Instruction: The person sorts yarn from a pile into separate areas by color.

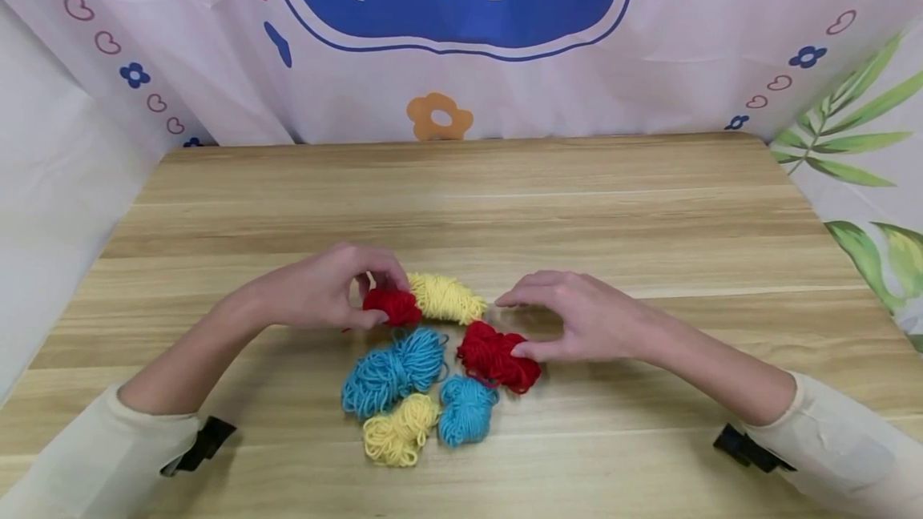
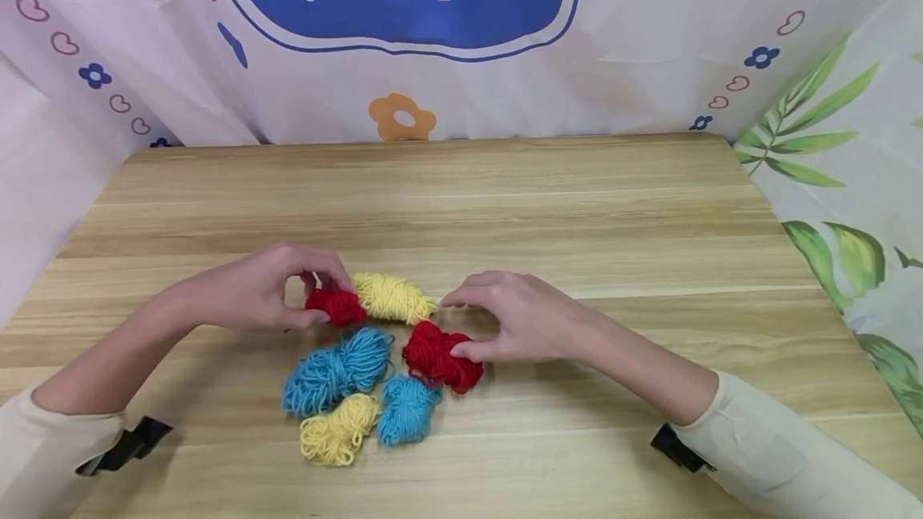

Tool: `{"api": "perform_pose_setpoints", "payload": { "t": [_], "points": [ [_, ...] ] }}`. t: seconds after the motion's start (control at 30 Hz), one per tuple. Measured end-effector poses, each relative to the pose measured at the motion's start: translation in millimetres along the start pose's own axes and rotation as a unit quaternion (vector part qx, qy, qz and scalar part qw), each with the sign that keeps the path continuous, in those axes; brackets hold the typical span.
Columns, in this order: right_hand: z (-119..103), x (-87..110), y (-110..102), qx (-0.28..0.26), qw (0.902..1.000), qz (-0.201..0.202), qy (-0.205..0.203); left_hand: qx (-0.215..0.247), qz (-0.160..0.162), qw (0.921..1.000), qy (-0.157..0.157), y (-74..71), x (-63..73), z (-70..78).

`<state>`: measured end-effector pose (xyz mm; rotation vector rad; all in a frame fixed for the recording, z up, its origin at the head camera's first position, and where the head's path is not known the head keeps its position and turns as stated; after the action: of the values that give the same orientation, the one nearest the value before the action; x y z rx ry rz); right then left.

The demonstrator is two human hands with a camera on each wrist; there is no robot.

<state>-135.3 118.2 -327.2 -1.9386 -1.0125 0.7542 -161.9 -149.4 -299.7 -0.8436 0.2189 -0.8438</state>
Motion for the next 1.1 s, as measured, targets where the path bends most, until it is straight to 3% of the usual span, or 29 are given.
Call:
{"api": "perform_pose_setpoints", "payload": {
  "t": [0.47, 0.7, 1.1],
  "points": [
    [-1.0, -0.4, 2.2, -0.003, 1.0000, -0.006, 0.001, 0.024, 0.027, 0.9993, 0.007, -4.7, 1.8, 2.7],
    [-2.6, -1.6, 4.2, -0.004, 0.9999, -0.012, 0.001, 0.025, 0.057, 0.9980, 0.015, -9.9, 2.7, 1.1],
    [-5.6, -2.6, 10.5, -0.001, 0.9997, -0.022, -0.007, 0.032, 0.074, 0.9967, -0.008, -19.5, 6.5, -6.8]
  ]
}}
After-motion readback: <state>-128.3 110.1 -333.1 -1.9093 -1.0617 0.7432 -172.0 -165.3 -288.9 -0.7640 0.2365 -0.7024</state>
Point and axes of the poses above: each hand's wrist, its own x-axis away from the middle knuckle, its own y-axis out of the palm, z = x × y, the point moved 5 cm from there along -x, towards the middle knuckle, and after that the axes turned 6 degrees about -y, right-handed, at the moved point
